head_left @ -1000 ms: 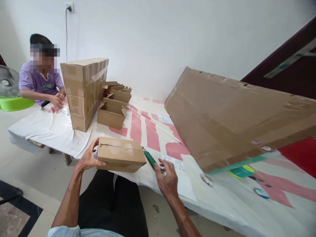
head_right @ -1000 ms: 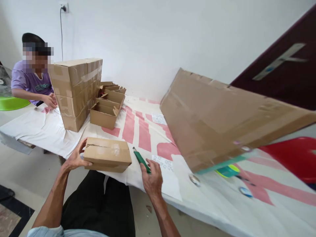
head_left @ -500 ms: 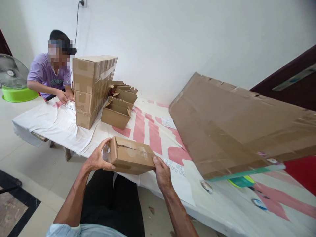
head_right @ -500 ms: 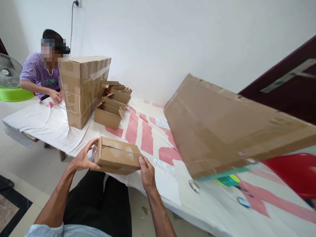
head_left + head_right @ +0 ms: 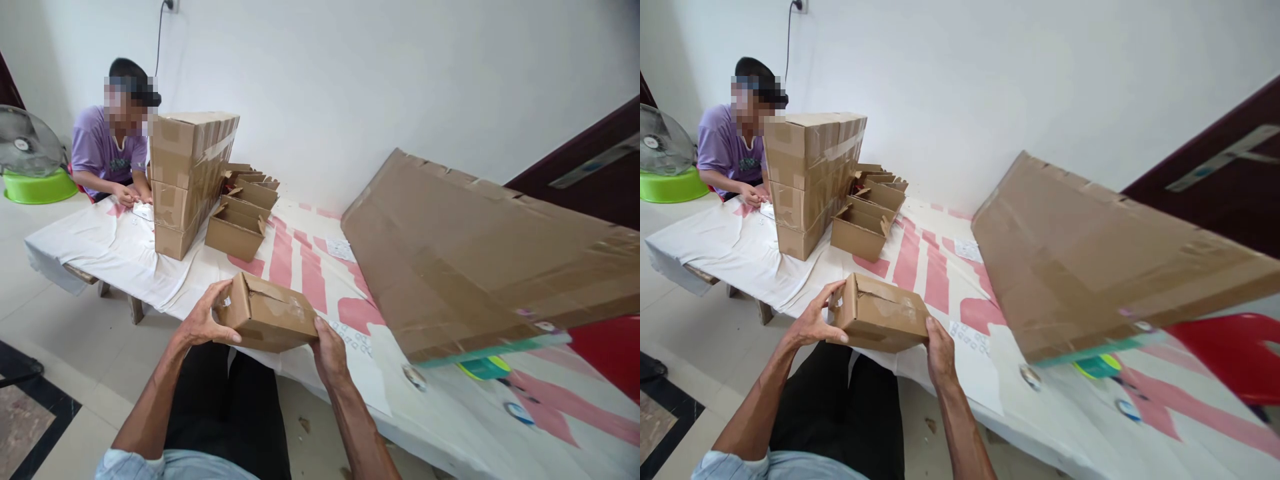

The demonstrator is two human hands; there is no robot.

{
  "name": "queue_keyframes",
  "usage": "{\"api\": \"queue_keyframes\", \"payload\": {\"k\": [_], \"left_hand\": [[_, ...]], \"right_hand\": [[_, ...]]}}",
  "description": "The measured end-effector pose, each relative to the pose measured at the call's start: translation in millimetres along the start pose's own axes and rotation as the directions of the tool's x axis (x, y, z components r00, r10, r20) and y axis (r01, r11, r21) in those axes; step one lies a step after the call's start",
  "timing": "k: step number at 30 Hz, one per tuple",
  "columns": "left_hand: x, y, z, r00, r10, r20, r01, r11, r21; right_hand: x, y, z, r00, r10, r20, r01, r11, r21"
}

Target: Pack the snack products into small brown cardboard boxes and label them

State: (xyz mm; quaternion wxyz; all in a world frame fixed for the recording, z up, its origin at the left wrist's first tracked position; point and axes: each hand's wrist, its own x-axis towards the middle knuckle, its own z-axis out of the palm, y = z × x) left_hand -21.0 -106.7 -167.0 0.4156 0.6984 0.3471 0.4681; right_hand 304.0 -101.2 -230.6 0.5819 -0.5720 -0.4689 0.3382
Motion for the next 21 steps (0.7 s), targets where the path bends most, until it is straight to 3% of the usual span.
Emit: {"api": "queue_keyframes", "payload": {"k": [3, 10, 13, 15, 16, 18, 21], "left_hand": [[-0.8, -1.5, 0.9, 0.999, 0.037, 0.019, -0.037, 0.999, 0.010], [-0.7, 12.3, -1.0, 0.999, -0.029, -0.040, 0.030, 0.999, 0.016], [0.1, 18.1, -1.1, 0.999, -0.003, -0.044, 0.004, 0.999, 0.042], [1.4, 20.5, 0.5, 0.999, 0.018, -0.036, -0.015, 0.997, 0.078], [2.2, 21.5, 2.0, 0.999, 0.027, -0.030, -0.024, 0.995, 0.098], [4.2, 23.4, 6.0, 0.999, 0.038, -0.025, -0.034, 0.990, 0.137], [7.1, 27.6, 14.5, 0.999, 0.038, -0.027, -0.032, 0.981, 0.191]], "right_hand": [[-1.9, -2.9, 1.5, 0.998, 0.063, -0.014, -0.063, 0.998, 0.018], [-6.2, -8.7, 0.9, 0.995, 0.095, 0.010, -0.095, 0.995, 0.012], [-4.9, -35.2, -0.8, 0.998, -0.021, -0.061, 0.010, 0.984, -0.180], [-5.7, -70.6, 2.0, 0.976, -0.194, -0.097, 0.156, 0.938, -0.310], [-7.2, -92.4, 5.4, 0.948, -0.311, -0.070, 0.267, 0.895, -0.357], [-12.2, -138.3, 16.7, 0.833, -0.539, 0.128, 0.536, 0.727, -0.429], [-20.1, -193.0, 40.1, 0.563, -0.679, 0.470, 0.826, 0.444, -0.347]]}}
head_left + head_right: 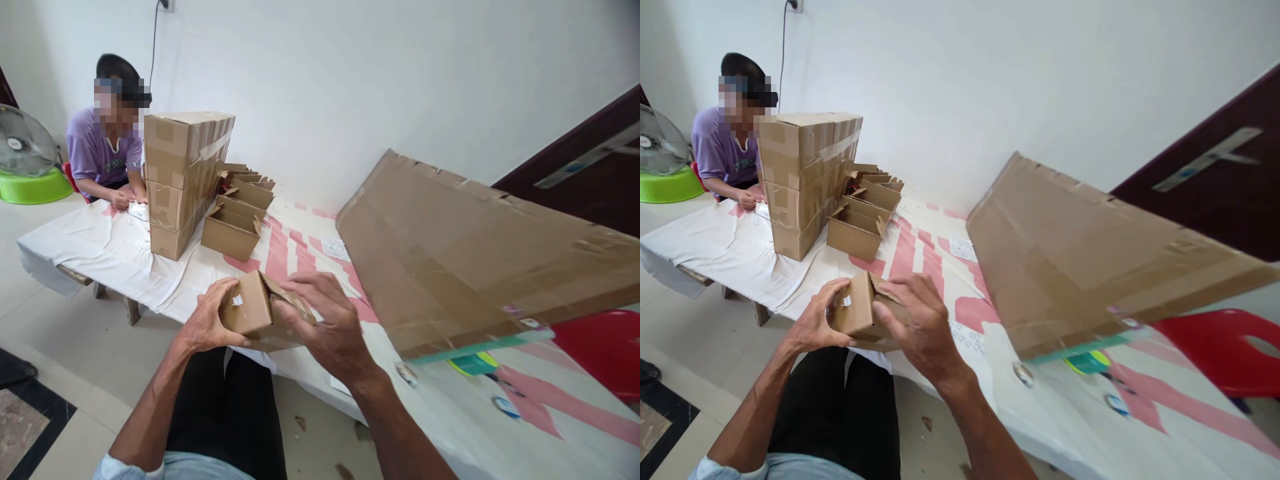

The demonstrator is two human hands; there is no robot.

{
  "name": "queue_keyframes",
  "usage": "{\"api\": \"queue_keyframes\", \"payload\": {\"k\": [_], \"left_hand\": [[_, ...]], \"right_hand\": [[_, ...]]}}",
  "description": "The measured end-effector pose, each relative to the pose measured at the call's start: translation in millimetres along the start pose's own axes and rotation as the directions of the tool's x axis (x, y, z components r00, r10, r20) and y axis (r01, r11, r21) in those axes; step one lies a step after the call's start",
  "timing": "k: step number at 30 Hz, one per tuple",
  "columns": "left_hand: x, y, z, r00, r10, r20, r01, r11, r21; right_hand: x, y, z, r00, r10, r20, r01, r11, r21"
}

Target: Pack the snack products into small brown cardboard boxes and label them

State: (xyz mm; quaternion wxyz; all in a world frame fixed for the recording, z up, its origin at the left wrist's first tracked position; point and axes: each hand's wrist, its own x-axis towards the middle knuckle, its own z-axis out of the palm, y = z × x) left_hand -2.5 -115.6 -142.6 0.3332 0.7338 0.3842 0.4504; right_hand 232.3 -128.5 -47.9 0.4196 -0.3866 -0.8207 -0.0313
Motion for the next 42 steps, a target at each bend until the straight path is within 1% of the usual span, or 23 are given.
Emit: {"api": "queue_keyframes", "payload": {"k": [1, 2, 3, 4, 6, 8, 12, 17, 21, 25, 26, 27, 29, 32, 34, 36, 39, 40, 42], "left_hand": [[0.7, 2.3, 2.9, 1.000, -0.002, 0.000, 0.002, 1.000, 0.015], [1.3, 4.8, 5.7, 1.000, 0.000, -0.002, 0.000, 1.000, 0.025], [1.7, 7.3, 8.5, 1.000, 0.006, -0.007, -0.005, 1.000, 0.031], [2.1, 9.7, 11.1, 1.000, 0.015, -0.014, -0.014, 0.999, 0.035], [2.8, 13.9, 15.4, 0.999, 0.032, -0.026, -0.031, 0.999, 0.044], [3.6, 17.0, 18.5, 0.999, 0.038, -0.036, -0.036, 0.998, 0.058], [5.2, 21.1, 22.0, 0.999, 0.037, -0.038, -0.034, 0.997, 0.070], [6.0, 26.2, 22.9, 0.999, 0.027, -0.033, -0.024, 0.997, 0.067], [6.1, 28.1, 22.0, 1.000, 0.012, -0.019, -0.011, 0.998, 0.056], [6.3, 26.9, 22.7, 1.000, 0.021, -0.017, -0.020, 0.999, 0.045], [6.4, 26.6, 23.3, 1.000, 0.023, -0.017, -0.022, 0.998, 0.052], [6.5, 26.3, 23.9, 1.000, 0.024, -0.017, -0.023, 0.998, 0.064], [6.9, 26.2, 25.1, 1.000, 0.023, -0.017, -0.021, 0.995, 0.094], [7.2, 27.0, 25.4, 1.000, 0.019, -0.011, -0.018, 0.993, 0.118], [7.3, 28.2, 24.3, 1.000, 0.016, -0.001, -0.015, 0.992, 0.127], [7.3, 29.3, 22.6, 1.000, 0.013, 0.010, -0.014, 0.990, 0.138], [7.1, 28.8, 19.5, 1.000, 0.013, 0.017, -0.016, 0.989, 0.144], [7.2, 27.5, 18.4, 1.000, 0.018, 0.017, -0.020, 0.990, 0.140], [7.4, 23.0, 16.0, 1.000, 0.026, 0.011, -0.027, 0.991, 0.129]], "right_hand": [[10.1, -8.9, -0.2, 0.993, -0.095, 0.073, 0.097, 0.995, -0.018], [17.7, -15.1, 1.1, 0.975, -0.169, 0.148, 0.175, 0.984, -0.036], [22.8, -18.7, 3.5, 0.951, -0.216, 0.223, 0.233, 0.971, -0.055], [26.0, -20.2, 6.4, 0.924, -0.241, 0.296, 0.274, 0.959, -0.077], [28.4, -18.8, 12.1, 0.877, -0.249, 0.412, 0.324, 0.938, -0.122], [28.6, -15.1, 16.1, 0.845, -0.235, 0.480, 0.354, 0.919, -0.172], [28.6, -10.1, 21.4, 0.816, -0.212, 0.537, 0.400, 0.879, -0.260], [28.4, -9.5, 28.3, 0.801, -0.215, 0.558, 0.431, 0.855, -0.289], [27.7, -9.3, 30.1, 0.799, -0.225, 0.558, 0.441, 0.850, -0.288], [27.0, -6.2, 30.0, 0.782, -0.242, 0.575, 0.446, 0.861, -0.244], [27.2, -5.1, 30.0, 0.788, -0.241, 0.567, 0.434, 0.870, -0.233], [27.7, -4.1, 29.7, 0.801, -0.236, 0.551, 0.412, 0.884, -0.220], [30.0, -3.1, 27.9, 0.844, -0.196, 0.500, 0.327, 0.926, -0.187], [36.0, -5.1, 20.3, 0.903, -0.075, 0.423, 0.104, 0.994, -0.045], [40.1, -7.8, 12.8, 0.917, 0.026, 0.398, -0.073, 0.992, 0.103], [42.6, -9.6, 5.6, 0.908, 0.133, 0.398, -0.242, 0.940, 0.240], [42.5, -8.4, -2.1, 0.862, 0.281, 0.421, -0.453, 0.800, 0.393], [41.8, -7.3, -4.0, 0.847, 0.317, 0.427, -0.499, 0.751, 0.432], [40.3, -5.0, -8.0, 0.827, 0.365, 0.428, -0.551, 0.678, 0.487]]}}
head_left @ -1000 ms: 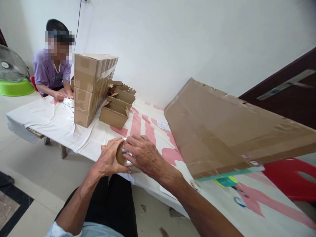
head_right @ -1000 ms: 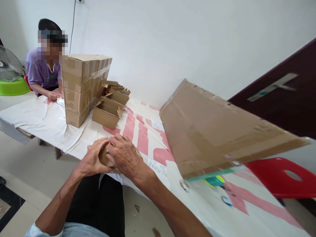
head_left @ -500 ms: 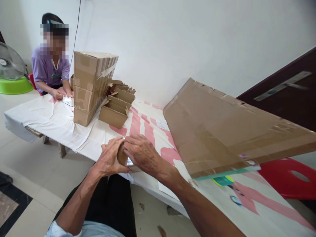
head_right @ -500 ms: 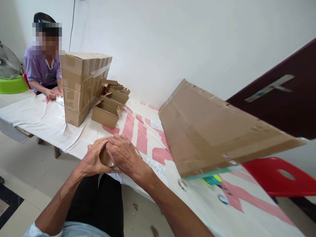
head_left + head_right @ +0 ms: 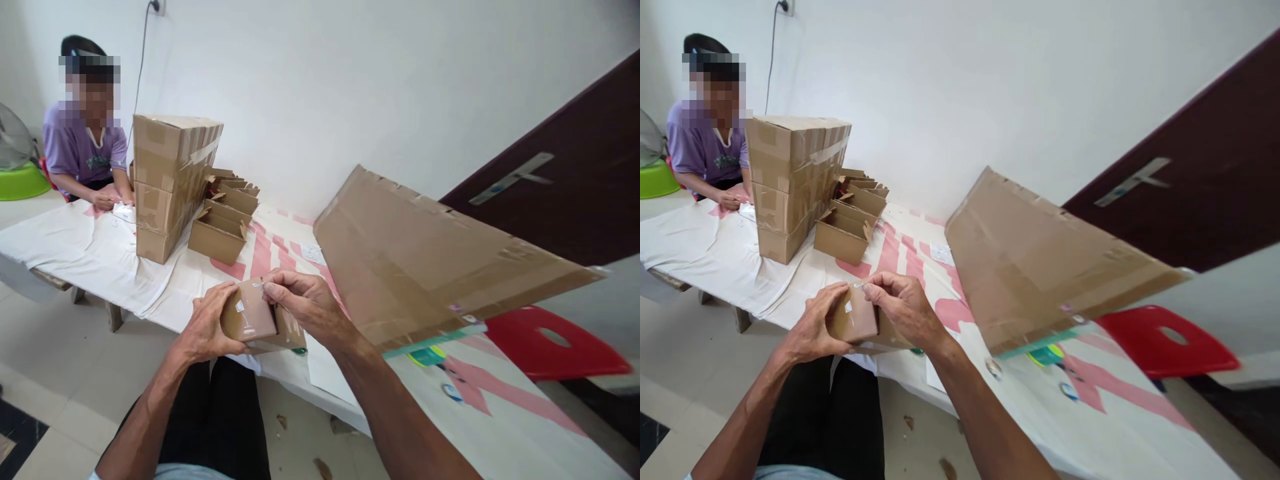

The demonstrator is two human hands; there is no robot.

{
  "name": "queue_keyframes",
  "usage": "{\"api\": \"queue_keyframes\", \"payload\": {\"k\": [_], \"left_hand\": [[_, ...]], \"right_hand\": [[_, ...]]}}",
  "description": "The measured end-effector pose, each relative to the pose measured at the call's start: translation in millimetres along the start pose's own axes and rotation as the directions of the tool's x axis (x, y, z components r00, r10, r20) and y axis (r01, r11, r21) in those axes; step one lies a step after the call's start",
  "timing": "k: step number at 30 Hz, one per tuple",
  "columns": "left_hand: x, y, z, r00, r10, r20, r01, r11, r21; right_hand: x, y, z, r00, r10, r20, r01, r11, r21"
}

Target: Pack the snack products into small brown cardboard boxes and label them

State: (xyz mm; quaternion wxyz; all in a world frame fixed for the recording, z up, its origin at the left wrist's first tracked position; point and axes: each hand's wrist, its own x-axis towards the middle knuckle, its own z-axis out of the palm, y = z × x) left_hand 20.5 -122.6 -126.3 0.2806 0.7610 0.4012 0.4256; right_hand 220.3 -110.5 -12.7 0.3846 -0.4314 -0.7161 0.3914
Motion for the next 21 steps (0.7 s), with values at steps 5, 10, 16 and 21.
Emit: {"api": "queue_keyframes", "payload": {"k": [5, 10, 16, 21], "left_hand": [[1.5, -17.9, -10.6, 1.000, -0.017, -0.025, 0.015, 0.998, -0.055], [4.3, -33.4, -28.7, 0.997, -0.074, 0.006, 0.074, 0.991, -0.109], [6.9, -60.9, -35.8, 0.989, -0.150, -0.004, 0.148, 0.981, -0.125], [7.8, -80.7, -38.7, 0.986, -0.166, -0.012, 0.160, 0.963, -0.218]], "right_hand": [[-9.3, 2.5, -14.6, 0.999, 0.011, -0.041, -0.007, 0.995, 0.096], [-30.4, 41.9, -50.3, 0.976, 0.001, -0.216, 0.017, 0.997, 0.082], [-88.5, 143.0, -117.3, 0.803, -0.016, -0.596, -0.174, 0.950, -0.259], [-142.5, 216.6, -143.5, 0.717, 0.008, -0.697, -0.316, 0.895, -0.314]]}}
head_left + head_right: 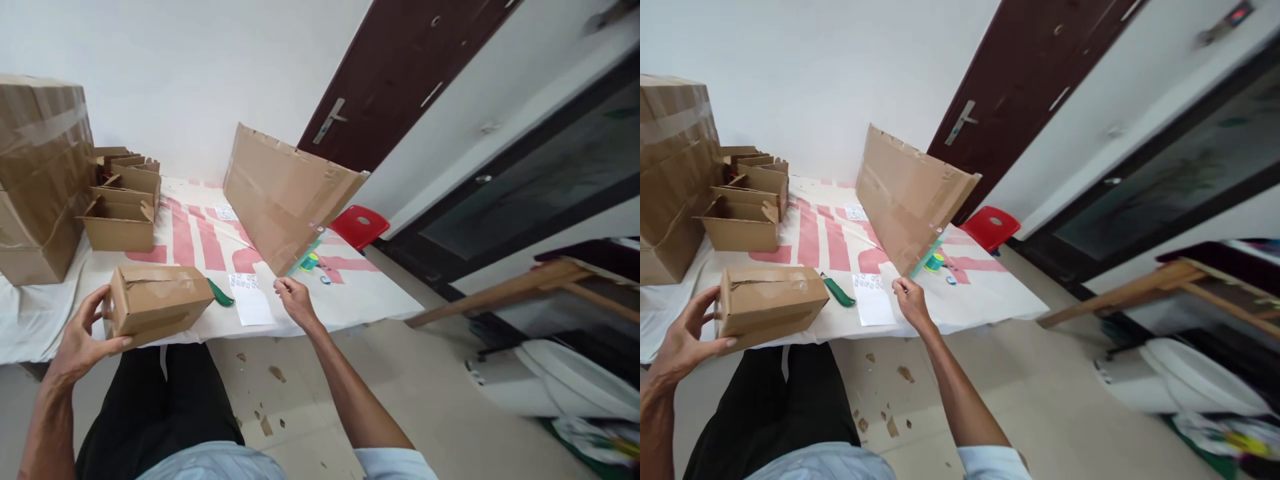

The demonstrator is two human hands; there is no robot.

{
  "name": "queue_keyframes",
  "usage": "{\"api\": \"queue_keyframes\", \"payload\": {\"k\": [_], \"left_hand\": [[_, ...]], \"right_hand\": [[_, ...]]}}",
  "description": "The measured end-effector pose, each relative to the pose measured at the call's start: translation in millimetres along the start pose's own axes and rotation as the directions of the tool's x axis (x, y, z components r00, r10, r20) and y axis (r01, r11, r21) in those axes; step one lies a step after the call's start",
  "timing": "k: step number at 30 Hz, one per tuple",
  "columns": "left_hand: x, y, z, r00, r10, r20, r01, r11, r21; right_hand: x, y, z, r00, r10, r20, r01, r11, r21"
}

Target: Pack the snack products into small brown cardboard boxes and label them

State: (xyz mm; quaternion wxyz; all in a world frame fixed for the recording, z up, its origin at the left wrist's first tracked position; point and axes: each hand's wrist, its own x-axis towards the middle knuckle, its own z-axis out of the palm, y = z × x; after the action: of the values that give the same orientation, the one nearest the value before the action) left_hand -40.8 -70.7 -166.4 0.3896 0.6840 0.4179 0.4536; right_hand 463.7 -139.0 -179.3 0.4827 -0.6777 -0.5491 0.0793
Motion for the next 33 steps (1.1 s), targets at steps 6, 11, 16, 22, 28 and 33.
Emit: {"api": "queue_keyframes", "payload": {"k": [6, 11, 16, 22, 28, 33], "left_hand": [[4.1, 0.5, -5.2, 0.999, -0.052, -0.015, 0.050, 0.994, -0.099], [7.0, 1.8, -6.0, 0.997, -0.063, -0.036, 0.059, 0.994, -0.097], [6.5, 2.2, -5.8, 0.995, -0.093, -0.035, 0.090, 0.994, -0.068], [3.3, -3.4, -9.0, 0.998, -0.055, -0.015, 0.054, 0.997, -0.057], [1.1, -5.6, -8.9, 1.000, -0.024, -0.008, 0.023, 0.998, -0.051], [-0.1, -8.9, -7.7, 1.000, -0.001, -0.003, 0.001, 0.998, -0.070]], "right_hand": [[-16.5, 59.4, 11.5, 1.000, 0.002, -0.027, -0.006, 0.991, -0.137], [-10.8, 72.9, 33.7, 0.998, -0.052, 0.035, 0.058, 0.977, -0.203], [-6.5, 65.0, 65.1, 0.984, -0.118, 0.133, 0.148, 0.959, -0.242], [-2.9, 53.8, 92.1, 0.965, -0.154, 0.211, 0.213, 0.932, -0.294], [0.0, 52.5, 101.9, 0.955, -0.147, 0.258, 0.236, 0.902, -0.361], [1.0, 52.2, 105.9, 0.954, -0.131, 0.271, 0.239, 0.877, -0.417]]}}
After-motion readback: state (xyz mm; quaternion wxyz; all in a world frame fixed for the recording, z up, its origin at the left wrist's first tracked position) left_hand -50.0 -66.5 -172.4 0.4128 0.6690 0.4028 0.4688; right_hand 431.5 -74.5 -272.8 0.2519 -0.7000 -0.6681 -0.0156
